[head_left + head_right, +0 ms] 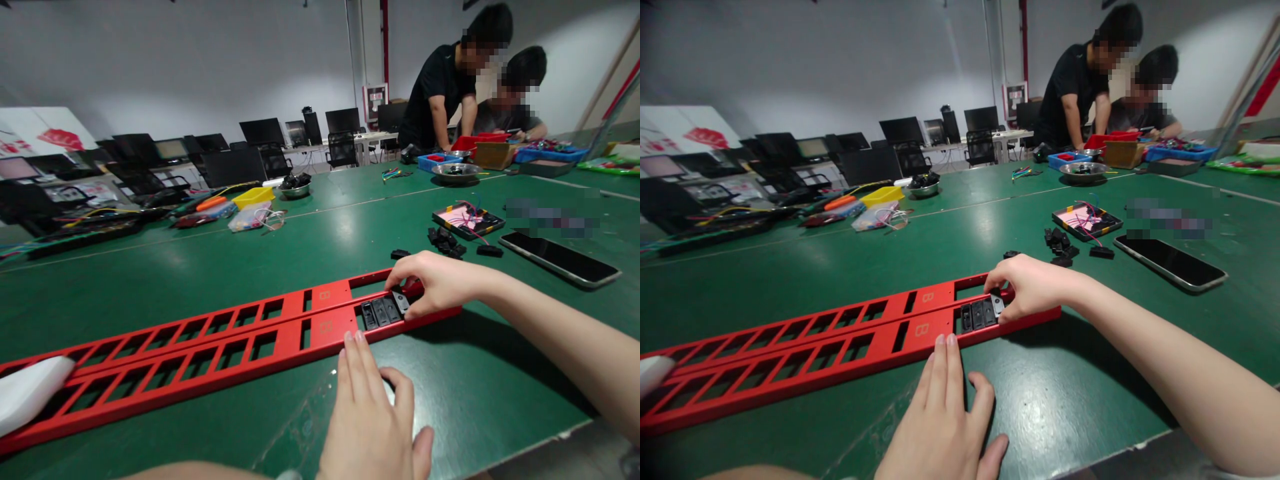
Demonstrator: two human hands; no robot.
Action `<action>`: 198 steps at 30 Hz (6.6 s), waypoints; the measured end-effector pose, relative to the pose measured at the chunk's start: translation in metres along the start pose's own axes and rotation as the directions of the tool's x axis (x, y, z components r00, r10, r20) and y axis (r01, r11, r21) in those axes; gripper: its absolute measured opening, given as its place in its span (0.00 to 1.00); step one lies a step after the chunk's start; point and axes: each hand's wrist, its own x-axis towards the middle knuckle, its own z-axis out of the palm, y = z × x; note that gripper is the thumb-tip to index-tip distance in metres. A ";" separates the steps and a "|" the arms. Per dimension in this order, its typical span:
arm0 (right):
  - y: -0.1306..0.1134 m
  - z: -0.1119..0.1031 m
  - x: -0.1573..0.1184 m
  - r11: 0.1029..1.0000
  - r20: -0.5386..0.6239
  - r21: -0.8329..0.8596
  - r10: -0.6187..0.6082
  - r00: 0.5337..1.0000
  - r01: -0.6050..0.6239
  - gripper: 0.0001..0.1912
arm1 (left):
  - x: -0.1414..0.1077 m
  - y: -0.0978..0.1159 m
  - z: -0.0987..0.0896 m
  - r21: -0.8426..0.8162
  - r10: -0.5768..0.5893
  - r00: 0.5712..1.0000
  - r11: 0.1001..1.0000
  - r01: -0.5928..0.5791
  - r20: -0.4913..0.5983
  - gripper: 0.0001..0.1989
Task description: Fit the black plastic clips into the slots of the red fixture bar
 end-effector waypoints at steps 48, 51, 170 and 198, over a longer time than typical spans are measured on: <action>0.008 0.001 0.004 0.997 0.061 0.003 0.077 0.995 -0.077 0.25 | 0.001 0.000 0.001 -0.003 -0.005 1.000 1.000 0.005 0.007 0.28; 0.009 0.001 0.005 0.997 0.072 0.016 0.075 0.995 -0.077 0.26 | 0.001 0.000 0.001 -0.004 -0.009 1.000 1.000 0.009 -0.001 0.28; 0.023 0.043 0.042 0.769 -0.303 0.639 0.291 0.907 -0.033 0.20 | 0.019 -0.016 -0.004 0.057 0.013 0.997 0.998 -0.018 0.080 0.31; 0.004 0.064 0.041 0.999 -0.394 0.035 0.039 0.918 -0.027 0.18 | 0.012 -0.024 0.006 -0.397 -0.006 0.997 0.917 0.038 0.082 0.18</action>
